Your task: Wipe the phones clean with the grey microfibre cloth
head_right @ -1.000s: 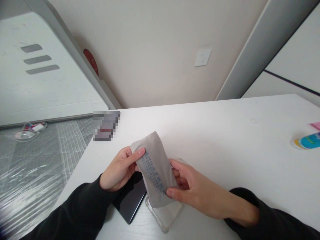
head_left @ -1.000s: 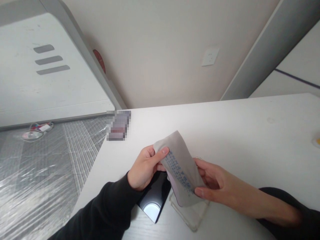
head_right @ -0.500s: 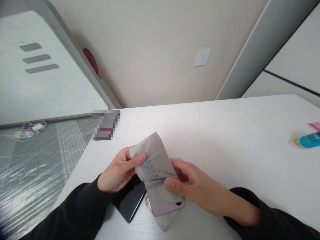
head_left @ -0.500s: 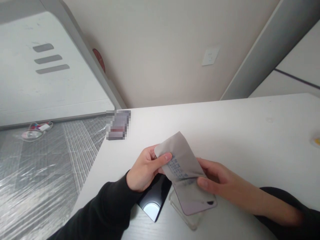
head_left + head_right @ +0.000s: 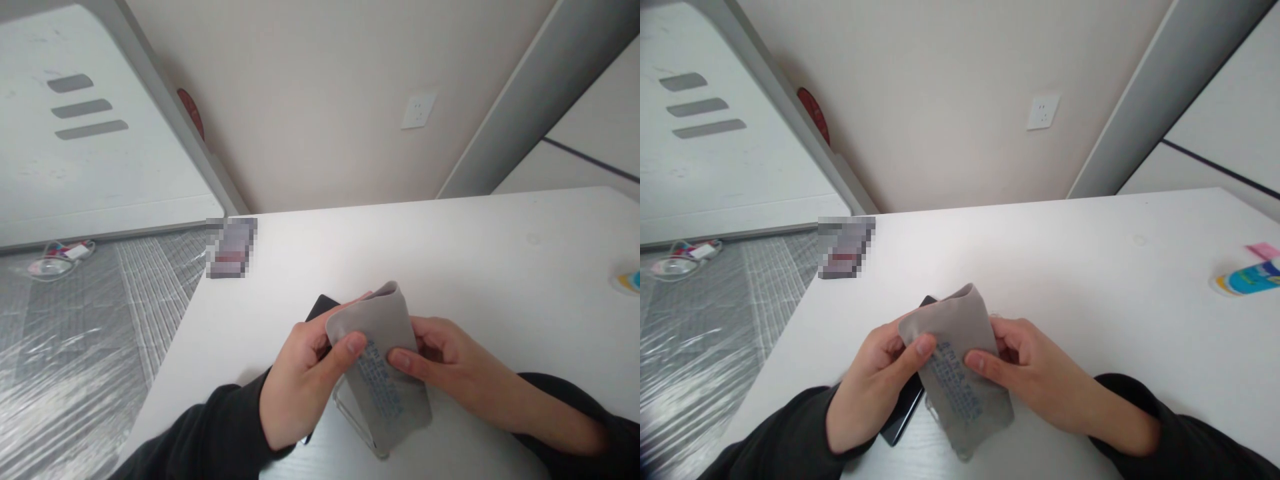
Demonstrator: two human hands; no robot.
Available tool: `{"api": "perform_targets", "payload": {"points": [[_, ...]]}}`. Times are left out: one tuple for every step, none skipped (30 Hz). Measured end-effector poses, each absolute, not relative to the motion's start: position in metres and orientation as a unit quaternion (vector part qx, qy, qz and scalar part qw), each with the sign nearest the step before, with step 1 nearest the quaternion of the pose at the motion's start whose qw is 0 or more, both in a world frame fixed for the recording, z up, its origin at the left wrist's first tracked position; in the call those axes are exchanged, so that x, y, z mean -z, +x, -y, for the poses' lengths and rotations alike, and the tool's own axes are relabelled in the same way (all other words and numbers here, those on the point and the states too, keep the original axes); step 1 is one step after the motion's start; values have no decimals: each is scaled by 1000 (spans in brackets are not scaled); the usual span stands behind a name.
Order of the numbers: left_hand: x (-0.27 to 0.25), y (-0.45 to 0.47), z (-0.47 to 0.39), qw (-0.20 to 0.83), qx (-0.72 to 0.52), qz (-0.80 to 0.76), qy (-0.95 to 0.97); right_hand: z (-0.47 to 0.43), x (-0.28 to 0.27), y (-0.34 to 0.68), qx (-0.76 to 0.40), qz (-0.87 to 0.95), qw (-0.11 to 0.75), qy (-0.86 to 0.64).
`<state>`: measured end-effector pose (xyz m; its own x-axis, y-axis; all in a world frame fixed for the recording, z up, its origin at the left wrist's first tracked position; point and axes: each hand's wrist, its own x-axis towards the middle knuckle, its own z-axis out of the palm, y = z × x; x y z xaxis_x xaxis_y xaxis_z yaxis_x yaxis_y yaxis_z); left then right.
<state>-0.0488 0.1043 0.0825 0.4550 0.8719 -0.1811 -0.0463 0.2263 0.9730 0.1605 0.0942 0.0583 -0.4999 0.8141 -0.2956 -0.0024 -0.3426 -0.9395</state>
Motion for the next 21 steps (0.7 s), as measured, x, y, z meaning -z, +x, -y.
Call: {"api": "perform_targets", "payload": {"points": [[-82, -48, -103, 678, -345, -398, 513, -94, -57, 160, -713, 487, 296, -407], [-80, -48, -101, 681, -356, -395, 504, -93, -56, 159, -720, 472, 311, -404], [-79, -47, -100, 684, -369, -387, 496, -94, -53, 158, -727, 449, 331, -401], [-77, -46, -100, 689, -383, -377, 486, -94, -50, 157, -734, 422, 354, -398], [-74, -45, -99, 697, -393, -369, 473, -95, -47, 157, -738, 393, 377, -398], [-72, -44, -99, 711, -394, -363, 456, -95, -45, 157, -741, 366, 397, -399], [-70, -43, -99, 730, -385, -358, 437, -96, -44, 157, -743, 341, 414, -401], [-69, -43, -100, 752, -368, -350, 419, -96, -44, 158, -743, 323, 426, -403], [-68, -42, -100, 775, -345, -337, 407, -97, -44, 158, -745, 310, 434, -401], [-68, -42, -101, 794, -321, -322, 403, -97, -44, 159, -748, 304, 438, -396], [-69, -42, -101, 807, -299, -306, 406, -96, -45, 160, -749, 302, 442, -390], [-70, -43, -102, 816, -280, -294, 412, -96, -45, 160, -750, 303, 443, -386], [-71, -43, -103, 820, -263, -290, 418, -95, -45, 160, -748, 308, 443, -386], [-72, -44, -103, 820, -247, -294, 424, -94, -44, 160, -743, 315, 445, -388], [-73, -45, -104, 818, -234, -305, 429, -94, -42, 160, -734, 323, 448, -395], [-73, -45, -104, 813, -224, -316, 434, -93, -40, 160, -725, 330, 450, -404], [-73, -46, -105, 805, -218, -331, 442, -93, -38, 159, -716, 336, 450, -415], [-72, -46, -105, 792, -217, -347, 453, -92, -36, 159, -708, 339, 452, -424], [-71, -45, -105, 775, -219, -364, 468, -92, -35, 159, -702, 337, 455, -431], [-70, -45, -105, 755, -223, -379, 486, -92, -34, 159, -700, 332, 456, -438], [-69, -45, -105, 734, -228, -392, 506, -93, -34, 159, -700, 326, 456, -442]]}}
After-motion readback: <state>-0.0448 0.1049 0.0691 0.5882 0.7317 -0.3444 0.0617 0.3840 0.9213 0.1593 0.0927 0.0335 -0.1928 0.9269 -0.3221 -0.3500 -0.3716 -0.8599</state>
